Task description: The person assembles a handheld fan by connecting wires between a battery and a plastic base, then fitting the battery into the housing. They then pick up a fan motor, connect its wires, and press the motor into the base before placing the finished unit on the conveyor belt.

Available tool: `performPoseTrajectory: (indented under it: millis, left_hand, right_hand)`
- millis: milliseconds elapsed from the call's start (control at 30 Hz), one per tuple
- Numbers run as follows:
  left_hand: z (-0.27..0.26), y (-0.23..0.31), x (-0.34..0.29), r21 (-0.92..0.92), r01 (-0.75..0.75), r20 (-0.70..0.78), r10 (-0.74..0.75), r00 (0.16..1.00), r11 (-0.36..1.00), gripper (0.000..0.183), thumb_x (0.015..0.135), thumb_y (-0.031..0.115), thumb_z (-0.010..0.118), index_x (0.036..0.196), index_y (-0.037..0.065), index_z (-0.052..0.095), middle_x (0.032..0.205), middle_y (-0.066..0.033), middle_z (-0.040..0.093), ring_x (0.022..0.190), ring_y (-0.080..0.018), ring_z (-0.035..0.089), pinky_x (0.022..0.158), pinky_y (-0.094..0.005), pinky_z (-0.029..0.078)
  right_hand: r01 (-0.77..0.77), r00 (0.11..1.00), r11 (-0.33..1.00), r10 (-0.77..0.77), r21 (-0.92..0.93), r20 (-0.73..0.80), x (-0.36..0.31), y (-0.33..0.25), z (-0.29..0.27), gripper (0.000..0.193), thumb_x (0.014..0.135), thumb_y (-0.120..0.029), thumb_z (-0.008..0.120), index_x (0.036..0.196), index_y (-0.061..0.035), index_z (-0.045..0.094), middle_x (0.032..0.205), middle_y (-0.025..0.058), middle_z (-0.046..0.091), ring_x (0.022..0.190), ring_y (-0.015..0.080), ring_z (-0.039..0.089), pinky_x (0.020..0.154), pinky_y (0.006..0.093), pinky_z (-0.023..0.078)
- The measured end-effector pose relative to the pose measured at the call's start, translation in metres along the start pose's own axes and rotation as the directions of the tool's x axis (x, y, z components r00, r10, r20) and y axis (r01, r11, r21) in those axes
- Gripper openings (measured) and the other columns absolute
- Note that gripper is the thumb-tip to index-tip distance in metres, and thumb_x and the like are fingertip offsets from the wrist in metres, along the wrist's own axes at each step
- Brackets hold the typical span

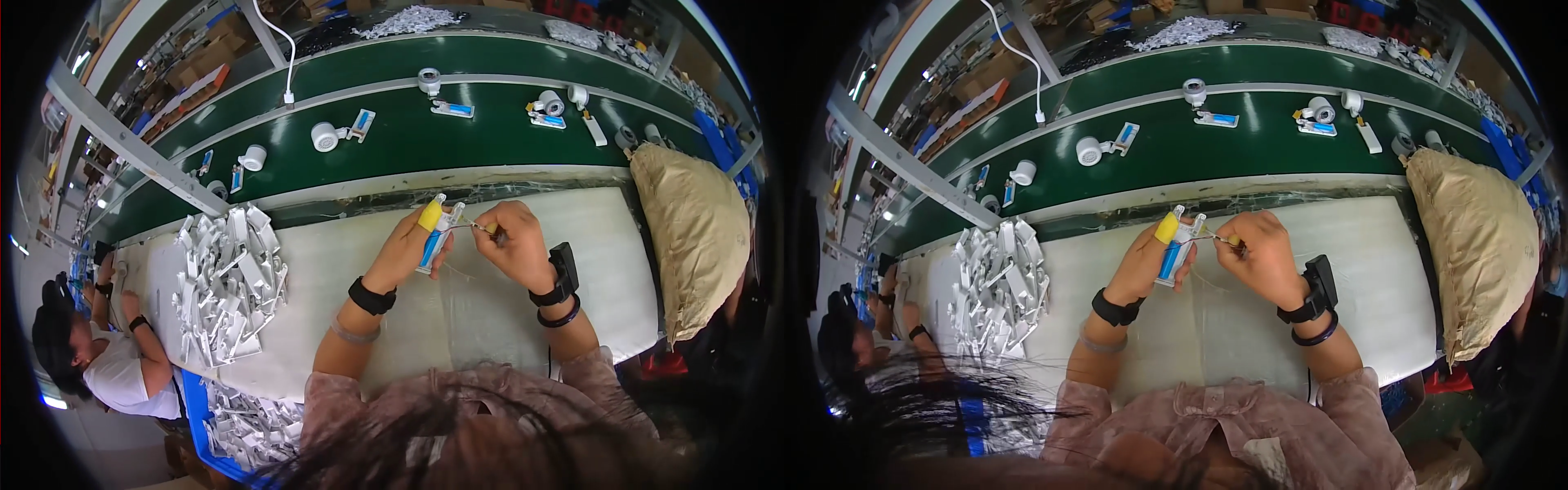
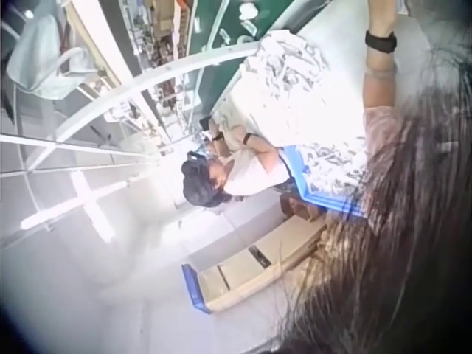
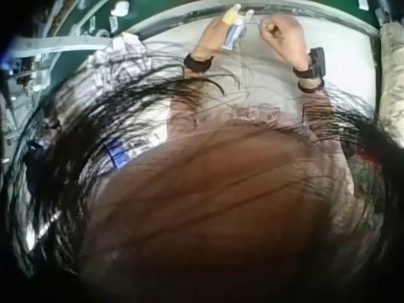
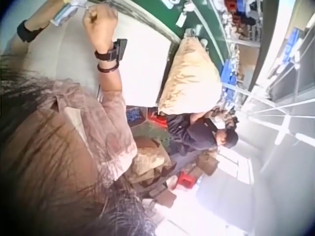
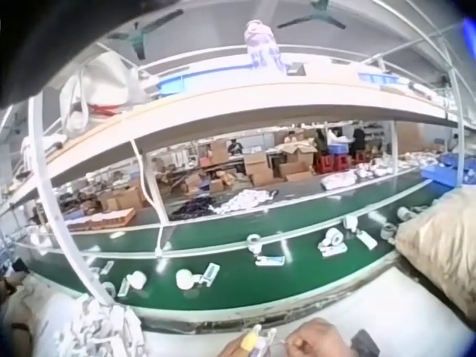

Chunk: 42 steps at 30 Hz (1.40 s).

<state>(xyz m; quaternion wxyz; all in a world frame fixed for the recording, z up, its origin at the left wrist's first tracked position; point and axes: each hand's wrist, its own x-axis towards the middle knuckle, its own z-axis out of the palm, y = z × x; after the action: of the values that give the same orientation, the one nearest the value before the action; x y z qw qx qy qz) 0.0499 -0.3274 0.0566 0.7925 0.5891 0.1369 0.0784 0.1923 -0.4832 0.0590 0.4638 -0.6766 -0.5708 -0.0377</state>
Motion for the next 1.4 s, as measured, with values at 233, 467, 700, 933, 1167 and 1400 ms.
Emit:
performPoseTrajectory:
  millis: [233,467,700,933,1167,1400]
  left_hand:
    - [0.017,-0.006,0.003,0.036,-0.017,0.008,0.017,1.0,0.999,0.034,0.1,0.027,0.046,0.126,0.005,0.048,0.081,-0.0072,0.059,0.056,-0.013,0.055,0.046,-0.0286,0.048]
    - [0.02,-0.012,0.0,0.036,-0.209,-0.008,0.209,0.978,0.977,0.035,0.096,0.016,0.042,0.128,0.002,0.045,0.083,-0.0085,0.058,0.059,-0.0135,0.056,0.047,-0.0273,0.049]
    - [0.032,-0.003,-0.004,0.083,-0.27,-0.002,0.271,0.963,0.959,0.039,0.093,0.007,0.041,0.132,0.004,0.041,0.084,-0.0074,0.056,0.063,-0.0121,0.055,0.05,-0.0258,0.049]
    - [0.032,-0.009,-0.009,0.175,-0.304,0.033,0.303,0.952,0.936,0.041,0.092,0.004,0.041,0.133,0.006,0.041,0.082,-0.0055,0.055,0.063,-0.0097,0.053,0.053,-0.0246,0.048]
    - [0.035,-0.007,-0.01,0.23,-0.315,0.047,0.313,0.949,0.921,0.042,0.091,0.003,0.041,0.133,0.005,0.042,0.081,-0.0049,0.054,0.062,-0.0093,0.052,0.057,-0.0247,0.047]
    - [0.035,-0.01,-0.008,0.232,-0.383,0.068,0.378,0.923,0.894,0.039,0.093,0.007,0.045,0.132,0.002,0.042,0.081,-0.004,0.054,0.064,-0.0084,0.052,0.057,-0.0236,0.046]
  right_hand:
    - [0.07,0.973,0.997,-0.071,-0.01,-0.218,-0.004,-0.006,0.003,0.016,0.075,0.001,0.074,0.086,-0.0042,0.063,0.077,0.0079,0.061,0.074,0.0252,0.058,0.067,0.0329,0.047]
    - [0.15,0.971,0.983,-0.126,0.108,-0.204,-0.006,-0.006,0.007,0.017,0.078,0.0,0.071,0.092,-0.0051,0.062,0.087,0.0102,0.064,0.082,0.0296,0.06,0.078,0.0392,0.048]
    - [0.25,0.943,0.968,-0.25,-0.029,-0.22,-0.009,-0.001,0.003,0.021,0.072,-0.001,0.075,0.09,-0.0086,0.068,0.09,0.008,0.063,0.091,0.0303,0.058,0.083,0.0411,0.048]
    - [0.26,0.934,0.964,-0.264,-0.05,-0.24,-0.008,-0.001,0.004,0.025,0.068,-0.002,0.078,0.09,-0.0115,0.07,0.093,0.0056,0.059,0.093,0.0303,0.057,0.082,0.0396,0.048]
    - [0.268,0.932,0.962,-0.272,-0.052,-0.238,-0.009,0.001,0.003,0.027,0.067,-0.002,0.079,0.09,-0.0122,0.071,0.091,0.0052,0.059,0.093,0.03,0.056,0.083,0.0401,0.048]
    - [0.238,0.943,0.971,-0.238,-0.029,-0.234,-0.009,0.002,0.005,0.026,0.068,-0.001,0.078,0.09,-0.0127,0.071,0.091,0.0057,0.059,0.093,0.0308,0.056,0.085,0.0405,0.048]
